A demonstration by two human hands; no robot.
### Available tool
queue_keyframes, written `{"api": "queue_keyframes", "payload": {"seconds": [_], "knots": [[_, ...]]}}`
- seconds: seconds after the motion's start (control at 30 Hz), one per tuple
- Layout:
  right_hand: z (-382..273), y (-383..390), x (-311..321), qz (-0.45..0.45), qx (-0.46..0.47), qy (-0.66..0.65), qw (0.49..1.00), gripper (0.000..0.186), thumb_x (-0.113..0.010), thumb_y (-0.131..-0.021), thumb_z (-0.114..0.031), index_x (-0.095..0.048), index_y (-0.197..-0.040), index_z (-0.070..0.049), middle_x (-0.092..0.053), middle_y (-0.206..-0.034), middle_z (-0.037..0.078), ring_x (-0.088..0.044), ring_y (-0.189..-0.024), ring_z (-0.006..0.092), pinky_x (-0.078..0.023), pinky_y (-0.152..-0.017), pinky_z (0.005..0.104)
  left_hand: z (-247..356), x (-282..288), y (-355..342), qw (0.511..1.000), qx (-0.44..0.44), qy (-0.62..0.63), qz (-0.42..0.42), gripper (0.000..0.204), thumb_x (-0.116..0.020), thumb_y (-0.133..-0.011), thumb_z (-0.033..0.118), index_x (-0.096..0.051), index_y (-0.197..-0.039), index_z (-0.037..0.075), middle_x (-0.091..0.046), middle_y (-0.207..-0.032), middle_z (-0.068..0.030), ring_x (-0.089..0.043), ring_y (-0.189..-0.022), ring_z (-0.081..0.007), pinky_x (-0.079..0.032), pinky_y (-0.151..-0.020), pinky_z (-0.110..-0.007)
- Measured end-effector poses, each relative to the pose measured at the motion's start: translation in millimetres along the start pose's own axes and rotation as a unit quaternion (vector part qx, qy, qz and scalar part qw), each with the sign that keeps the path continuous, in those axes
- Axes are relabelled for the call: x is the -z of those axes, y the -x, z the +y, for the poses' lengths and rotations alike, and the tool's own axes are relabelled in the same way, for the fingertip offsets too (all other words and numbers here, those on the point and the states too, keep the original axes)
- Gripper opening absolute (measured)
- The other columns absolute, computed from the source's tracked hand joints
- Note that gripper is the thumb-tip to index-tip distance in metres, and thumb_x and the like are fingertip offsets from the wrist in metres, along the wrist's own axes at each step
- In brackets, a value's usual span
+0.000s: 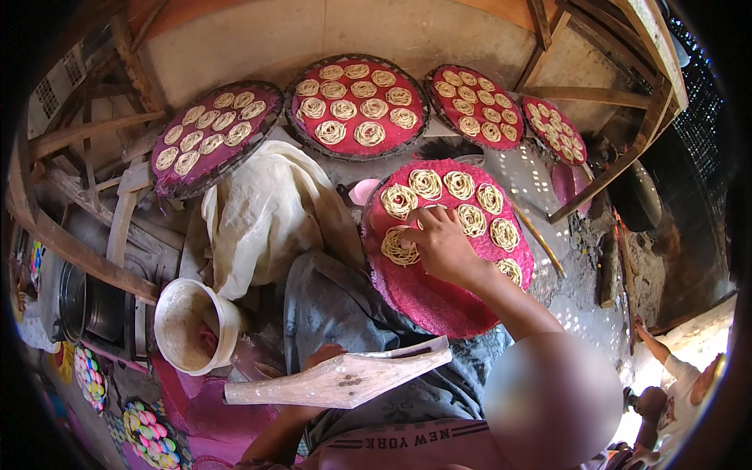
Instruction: The person sits on the floor and uses a piping bag to squeeze dough into spiral shapes onto red mats placed on woven trays. The person repeatedly refills the piping bag from a large bowl of dough and continues piping until the mats are filled.
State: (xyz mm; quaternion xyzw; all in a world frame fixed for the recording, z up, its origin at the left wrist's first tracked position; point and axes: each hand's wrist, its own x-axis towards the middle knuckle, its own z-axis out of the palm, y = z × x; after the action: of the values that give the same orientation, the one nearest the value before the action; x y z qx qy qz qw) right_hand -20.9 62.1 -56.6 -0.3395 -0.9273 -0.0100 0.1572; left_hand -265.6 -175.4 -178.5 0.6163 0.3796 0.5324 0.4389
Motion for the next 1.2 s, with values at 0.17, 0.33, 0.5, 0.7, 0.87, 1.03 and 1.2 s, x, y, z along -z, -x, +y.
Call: {"api": "queue_keyframes", "payload": {"seconds": [0.17,0.33,0.5,0.7,0.87,1.03,1.2], "knots": [[2,0,-4,-0.003,-0.009,-0.003,1.000,0.029,-0.059,-0.071,-0.002,-0.071,-0.095,-0.013,-0.056,-0.113,0.009,-0.051,-0.102,0.0280,-0.038,-0.090,0.0420,-3,-1,1,0.999,0.037,0.009,0.009,0.035,-0.073,-0.083,0.025,-0.061,-0.105,0.000,-0.060,-0.102,-0.0087,-0.060,-0.090,-0.0162,-0.049,-0.078,-0.029],[-11,1,23,0.019,-0.016,-0.128,0.991,0.027,-0.062,-0.075,-0.004,-0.068,-0.101,-0.008,-0.058,-0.108,0.012,-0.055,-0.102,0.0313,-0.043,-0.089,0.0448,10,4,0,0.996,0.080,0.000,-0.033,0.049,-0.070,-0.084,0.035,-0.055,-0.113,-0.002,-0.055,-0.104,-0.0162,-0.054,-0.096,-0.0291,-0.045,-0.082,-0.037],[-79,45,66,-0.152,0.090,-0.354,0.919,0.038,-0.059,-0.092,-0.032,-0.060,-0.113,0.000,-0.063,-0.096,0.019,-0.063,-0.087,0.0361,-0.051,-0.074,0.0432,54,8,-8,0.977,0.193,0.088,-0.025,0.050,-0.064,-0.089,0.035,-0.052,-0.118,-0.003,-0.055,-0.105,-0.0170,-0.055,-0.101,-0.0260,-0.045,-0.083,-0.036],[-88,76,54,-0.149,0.103,-0.280,0.943,0.035,-0.050,-0.098,-0.038,-0.063,-0.088,-0.007,-0.056,-0.059,0.012,-0.057,-0.050,0.0324,-0.046,-0.047,0.0421,93,-14,-42,0.986,0.095,0.009,-0.135,0.048,-0.064,-0.088,0.038,-0.054,-0.116,0.000,-0.056,-0.103,-0.0171,-0.056,-0.100,-0.0265,-0.045,-0.084,-0.037],[-84,39,70,-0.117,0.135,-0.261,0.949,0.041,-0.047,-0.096,-0.043,-0.060,-0.102,-0.005,-0.058,-0.073,0.019,-0.057,-0.059,0.0392,-0.044,-0.053,0.0485,117,-40,-77,0.977,0.026,-0.104,-0.186,0.047,-0.063,-0.088,0.041,-0.057,-0.113,0.001,-0.058,-0.102,-0.0171,-0.057,-0.100,-0.0269,-0.046,-0.084,-0.038],[-169,25,114,0.085,0.427,-0.332,0.837,0.047,-0.056,-0.090,-0.030,-0.047,-0.126,-0.002,-0.052,-0.114,0.018,-0.061,-0.062,0.0341,-0.048,-0.050,0.0429,138,-58,-103,0.975,-0.032,-0.093,-0.201,0.046,-0.063,-0.087,0.043,-0.059,-0.111,0.003,-0.060,-0.101,-0.0172,-0.059,-0.100,-0.0273,-0.046,-0.084,-0.039],[-186,43,155,-0.084,0.290,-0.300,0.905,0.039,-0.058,-0.084,-0.015,-0.044,-0.117,-0.002,-0.060,-0.080,0.018,-0.064,-0.063,0.0352,-0.049,-0.049,0.0446,159,-93,-110,0.965,-0.061,-0.090,-0.240,0.046,-0.062,-0.087,0.046,-0.061,-0.108,0.005,-0.061,-0.100,-0.0172,-0.060,-0.100,-0.0277,-0.046,-0.084,-0.040]]}}
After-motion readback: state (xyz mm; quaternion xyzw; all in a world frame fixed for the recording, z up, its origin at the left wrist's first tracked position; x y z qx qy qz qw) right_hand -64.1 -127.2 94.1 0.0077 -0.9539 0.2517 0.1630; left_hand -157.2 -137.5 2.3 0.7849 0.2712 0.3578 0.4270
